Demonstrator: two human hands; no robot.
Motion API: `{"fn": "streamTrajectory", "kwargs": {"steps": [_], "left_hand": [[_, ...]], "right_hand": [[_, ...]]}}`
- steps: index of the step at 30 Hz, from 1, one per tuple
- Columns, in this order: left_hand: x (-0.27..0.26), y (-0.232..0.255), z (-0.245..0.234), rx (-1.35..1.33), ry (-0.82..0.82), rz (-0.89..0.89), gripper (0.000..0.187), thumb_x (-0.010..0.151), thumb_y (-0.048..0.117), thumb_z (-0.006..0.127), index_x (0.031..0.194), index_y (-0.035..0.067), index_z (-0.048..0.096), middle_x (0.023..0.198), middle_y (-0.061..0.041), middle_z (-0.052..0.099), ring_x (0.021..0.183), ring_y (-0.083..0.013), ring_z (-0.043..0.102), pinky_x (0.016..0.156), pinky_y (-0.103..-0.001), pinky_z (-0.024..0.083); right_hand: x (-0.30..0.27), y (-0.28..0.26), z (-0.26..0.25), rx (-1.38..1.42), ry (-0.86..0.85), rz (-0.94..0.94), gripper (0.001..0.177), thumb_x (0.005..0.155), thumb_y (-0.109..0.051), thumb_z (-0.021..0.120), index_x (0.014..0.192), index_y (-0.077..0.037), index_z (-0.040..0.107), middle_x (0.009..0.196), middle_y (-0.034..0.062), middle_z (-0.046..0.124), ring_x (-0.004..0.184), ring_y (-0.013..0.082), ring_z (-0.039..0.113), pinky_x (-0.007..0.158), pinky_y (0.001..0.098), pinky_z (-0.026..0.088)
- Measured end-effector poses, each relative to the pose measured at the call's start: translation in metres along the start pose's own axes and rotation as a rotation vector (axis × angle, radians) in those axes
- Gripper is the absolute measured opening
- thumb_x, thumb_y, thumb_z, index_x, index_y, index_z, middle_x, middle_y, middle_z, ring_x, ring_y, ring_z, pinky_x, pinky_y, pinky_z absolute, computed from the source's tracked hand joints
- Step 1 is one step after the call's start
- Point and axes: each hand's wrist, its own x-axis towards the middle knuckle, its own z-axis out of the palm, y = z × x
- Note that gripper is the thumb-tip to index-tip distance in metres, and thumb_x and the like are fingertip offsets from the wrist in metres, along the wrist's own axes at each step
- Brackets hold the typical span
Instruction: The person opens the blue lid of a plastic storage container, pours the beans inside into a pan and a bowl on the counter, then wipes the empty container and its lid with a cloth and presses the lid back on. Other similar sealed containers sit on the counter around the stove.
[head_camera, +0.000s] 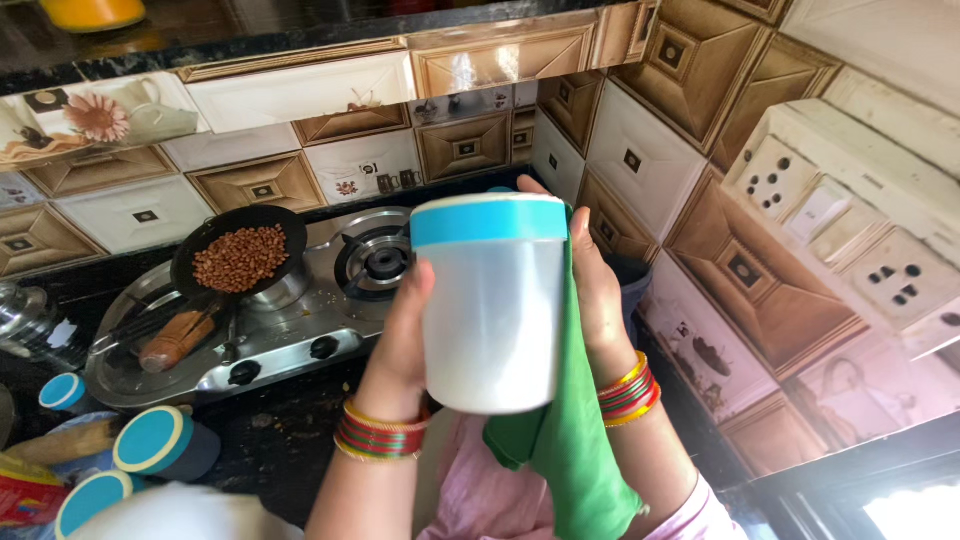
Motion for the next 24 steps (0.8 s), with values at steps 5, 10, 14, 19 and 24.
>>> {"fn": "streamTrajectory", "kwargs": {"steps": [5, 10, 14, 19, 24], "left_hand": [[0.052, 0.018, 0.012, 0.325, 0.035, -0.327, 0.076, 0.094, 0.056, 0.065, 0.138, -0.005, 0.058, 0.131, -0.016, 0.065, 0.115, -0.026, 0.062, 0.098, -0.039, 0.052], [0.081, 0.055, 0.049, 0.905, -0.219, -0.061, 0.117, 0.076, 0.054, 0.086, 0.153, -0.005, 0.022, 0.141, -0.017, 0.063, 0.134, -0.0238, 0.057, 0.115, -0.035, 0.039], [0.073, 0.072, 0.061, 1.079, -0.218, 0.333, 0.144, 0.065, 0.048, 0.092, 0.166, 0.0, 0.001, 0.153, -0.017, 0.053, 0.148, -0.0254, 0.048, 0.126, -0.039, 0.034], [0.047, 0.083, 0.045, 0.934, -0.099, 0.318, 0.14, 0.064, 0.052, 0.094, 0.167, 0.002, 0.013, 0.156, -0.016, 0.052, 0.148, -0.0264, 0.051, 0.127, -0.042, 0.04], [0.032, 0.072, 0.007, 0.901, -0.134, 0.186, 0.145, 0.06, 0.048, 0.096, 0.167, 0.004, 0.009, 0.155, -0.017, 0.052, 0.146, -0.0276, 0.052, 0.124, -0.042, 0.04]], "right_hand": [[0.011, 0.009, -0.054, -0.169, 0.464, 0.122, 0.068, 0.102, -0.059, 0.042, 0.117, 0.001, 0.069, 0.101, 0.0082, 0.071, 0.088, 0.015, 0.066, 0.079, 0.0301, 0.055], [0.027, -0.001, -0.088, -0.305, 0.358, -0.184, 0.057, 0.105, -0.053, 0.043, 0.109, -0.002, 0.067, 0.1, 0.0062, 0.071, 0.088, 0.0126, 0.066, 0.079, 0.0282, 0.056], [0.048, -0.021, -0.072, -0.379, 0.166, -0.342, 0.047, 0.115, -0.046, 0.044, 0.109, -0.002, 0.06, 0.1, 0.0043, 0.064, 0.091, 0.0111, 0.06, 0.083, 0.0281, 0.053], [0.065, -0.046, -0.02, -0.682, 0.222, -0.277, 0.055, 0.111, -0.046, 0.038, 0.113, 0.001, 0.067, 0.096, 0.0075, 0.071, 0.087, 0.0127, 0.065, 0.078, 0.0281, 0.056], [0.059, -0.046, 0.007, -0.606, 0.133, -0.243, 0.058, 0.111, -0.044, 0.037, 0.129, 0.004, 0.065, 0.114, 0.0106, 0.074, 0.103, 0.0145, 0.069, 0.092, 0.0276, 0.056]]}}
